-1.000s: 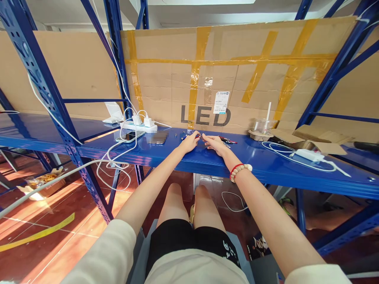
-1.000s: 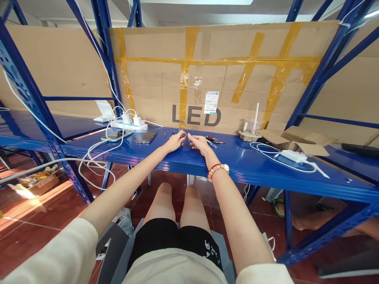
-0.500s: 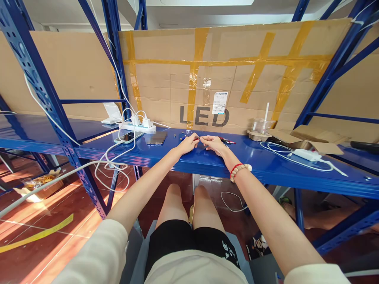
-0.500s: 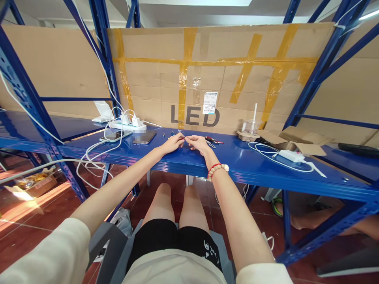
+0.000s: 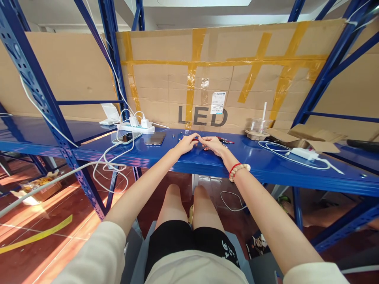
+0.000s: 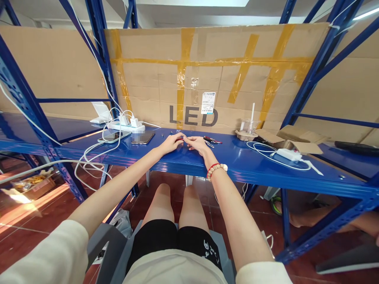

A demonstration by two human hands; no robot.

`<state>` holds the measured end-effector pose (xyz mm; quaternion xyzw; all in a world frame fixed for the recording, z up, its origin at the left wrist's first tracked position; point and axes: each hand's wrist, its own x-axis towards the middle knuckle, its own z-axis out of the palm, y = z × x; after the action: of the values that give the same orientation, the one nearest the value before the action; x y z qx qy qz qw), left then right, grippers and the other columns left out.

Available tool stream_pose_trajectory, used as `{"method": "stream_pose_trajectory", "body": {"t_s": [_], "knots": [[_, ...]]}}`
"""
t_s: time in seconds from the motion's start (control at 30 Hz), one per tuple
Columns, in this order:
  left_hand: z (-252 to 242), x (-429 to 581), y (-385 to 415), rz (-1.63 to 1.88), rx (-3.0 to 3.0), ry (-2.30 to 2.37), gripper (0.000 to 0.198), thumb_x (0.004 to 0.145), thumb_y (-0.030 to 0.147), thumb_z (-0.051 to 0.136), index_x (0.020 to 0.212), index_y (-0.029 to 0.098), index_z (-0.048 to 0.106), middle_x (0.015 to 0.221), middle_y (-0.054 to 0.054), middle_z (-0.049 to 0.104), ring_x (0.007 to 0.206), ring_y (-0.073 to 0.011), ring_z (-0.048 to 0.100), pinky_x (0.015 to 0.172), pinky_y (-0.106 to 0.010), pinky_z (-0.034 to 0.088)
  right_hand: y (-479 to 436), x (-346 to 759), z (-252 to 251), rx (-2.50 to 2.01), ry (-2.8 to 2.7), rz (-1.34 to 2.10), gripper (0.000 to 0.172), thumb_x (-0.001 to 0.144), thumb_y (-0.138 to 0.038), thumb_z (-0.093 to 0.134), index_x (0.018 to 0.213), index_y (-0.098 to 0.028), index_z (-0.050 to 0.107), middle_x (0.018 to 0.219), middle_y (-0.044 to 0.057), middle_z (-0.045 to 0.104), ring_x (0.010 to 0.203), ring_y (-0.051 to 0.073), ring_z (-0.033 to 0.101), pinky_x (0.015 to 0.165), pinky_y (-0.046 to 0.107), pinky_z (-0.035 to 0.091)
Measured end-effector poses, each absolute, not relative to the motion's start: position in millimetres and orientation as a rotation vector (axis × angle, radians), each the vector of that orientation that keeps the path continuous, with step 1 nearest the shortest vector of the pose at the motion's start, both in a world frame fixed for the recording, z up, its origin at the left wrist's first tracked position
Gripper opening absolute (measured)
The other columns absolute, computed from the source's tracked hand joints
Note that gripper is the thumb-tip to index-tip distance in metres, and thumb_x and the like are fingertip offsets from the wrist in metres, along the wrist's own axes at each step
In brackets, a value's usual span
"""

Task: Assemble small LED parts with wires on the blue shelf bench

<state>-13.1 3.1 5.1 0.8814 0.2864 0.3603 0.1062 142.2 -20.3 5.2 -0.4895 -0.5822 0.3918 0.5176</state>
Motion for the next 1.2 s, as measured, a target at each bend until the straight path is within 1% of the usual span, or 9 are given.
{"method": "stream_pose_trajectory", "body": {"t_s": [0.1, 0.2, 0.37, 0.57, 0.73, 0.83, 0.93, 1.1, 1.2], "knots": [[6.0, -10.0, 1.7, 1.026, 2.598, 0.973, 0.022, 0.082, 0.023, 0.038, 0.094, 0.020, 0.056, 0.072, -0.002, 0.063, 0.074, -0.0161, 0.059, 0.078, -0.028, 0.043, -20.0, 140.0, 6.2, -1.219, -1.378, 0.930, 0.032, 0.060, -0.041, 0.073, 0.074, -0.012, 0.066, 0.074, 0.004, 0.063, 0.052, 0.004, 0.049, 0.042, 0.013, 0.043], [7.3, -6.9, 2.0, 1.088, 2.445, 1.188, 0.025, 0.085, 0.026, 0.033, 0.096, 0.021, 0.055, 0.071, -0.003, 0.062, 0.073, -0.0174, 0.058, 0.076, -0.030, 0.043, -18.1, 139.2, 6.3, -1.222, -1.356, 0.935, 0.032, 0.070, -0.042, 0.065, 0.081, -0.012, 0.066, 0.083, 0.006, 0.063, 0.051, 0.004, 0.050, 0.040, 0.012, 0.043], [12.3, -8.7, 4.7, 1.361, 1.969, 1.536, 0.030, 0.088, 0.031, 0.023, 0.099, 0.024, 0.050, 0.090, -0.005, 0.062, 0.087, -0.0196, 0.057, 0.078, -0.033, 0.042, -14.9, 141.5, 6.6, -1.207, -1.244, 0.960, 0.028, 0.082, -0.038, 0.053, 0.091, -0.014, 0.063, 0.081, 0.006, 0.061, 0.048, 0.003, 0.049, 0.040, 0.013, 0.044], [16.4, -9.4, 3.4, 1.376, 1.750, 1.716, 0.033, 0.088, 0.038, 0.019, 0.097, 0.024, 0.047, 0.108, -0.008, 0.056, 0.100, -0.0241, 0.053, 0.082, -0.039, 0.039, -15.6, 140.8, 7.1, -1.190, -1.230, 0.977, 0.023, 0.085, -0.032, 0.049, 0.088, -0.013, 0.061, 0.073, 0.003, 0.058, 0.045, 0.004, 0.048, 0.039, 0.014, 0.044], [18.2, -9.8, -0.8, 1.419, 1.787, 1.707, 0.039, 0.084, 0.053, 0.024, 0.079, 0.024, 0.050, 0.098, -0.006, 0.059, 0.097, -0.0241, 0.054, 0.080, -0.037, 0.039, -18.4, 138.8, 8.3, -1.220, -1.275, 0.957, 0.022, 0.085, -0.032, 0.050, 0.085, -0.014, 0.061, 0.069, 0.002, 0.057, 0.044, 0.003, 0.047, 0.039, 0.013, 0.042], [19.0, -10.2, -1.2, 1.448, 1.775, 1.661, 0.039, 0.084, 0.049, 0.025, 0.070, 0.022, 0.049, 0.087, -0.004, 0.061, 0.090, -0.0218, 0.055, 0.077, -0.034, 0.040, -19.9, 138.7, 9.5, -1.219, -1.287, 0.962, 0.023, 0.085, -0.032, 0.049, 0.085, -0.013, 0.061, 0.069, 0.002, 0.056, 0.043, 0.003, 0.047, 0.038, 0.013, 0.042], [18.7, -9.6, 1.2, 1.448, 1.762, 1.585, 0.037, 0.084, 0.045, 0.026, 0.069, 0.022, 0.050, 0.079, -0.003, 0.061, 0.083, -0.0198, 0.055, 0.074, -0.031, 0.040, -20.1, 138.8, 9.9, -1.221, -1.297, 0.965, 0.025, 0.085, -0.033, 0.048, 0.086, -0.013, 0.062, 0.069, 0.002, 0.056, 0.043, 0.003, 0.047, 0.038, 0.013, 0.041], [17.4, -9.5, 7.0, 1.468, 1.665, 1.563, 0.033, 0.082, 0.037, 0.029, 0.066, 0.022, 0.052, 0.074, -0.002, 0.060, 0.080, -0.0193, 0.055, 0.074, -0.031, 0.039, -19.3, 137.7, 9.0, -1.244, -1.337, 0.931, 0.023, 0.086, -0.031, 0.048, 0.086, -0.012, 0.062, 0.070, 0.003, 0.057, 0.043, 0.002, 0.047, 0.038, 0.012, 0.041], [16.4, -10.6, 9.8, 1.514, 1.625, 1.534, 0.029, 0.080, 0.035, 0.034, 0.070, 0.022, 0.057, 0.077, -0.001, 0.061, 0.082, -0.0185, 0.055, 0.074, -0.030, 0.040, -18.0, 136.8, 8.0, -1.251, -1.347, 0.902, 0.020, 0.086, -0.027, 0.047, 0.086, -0.012, 0.062, 0.071, 0.003, 0.057, 0.043, 0.002, 0.047, 0.039, 0.013, 0.041]]}}
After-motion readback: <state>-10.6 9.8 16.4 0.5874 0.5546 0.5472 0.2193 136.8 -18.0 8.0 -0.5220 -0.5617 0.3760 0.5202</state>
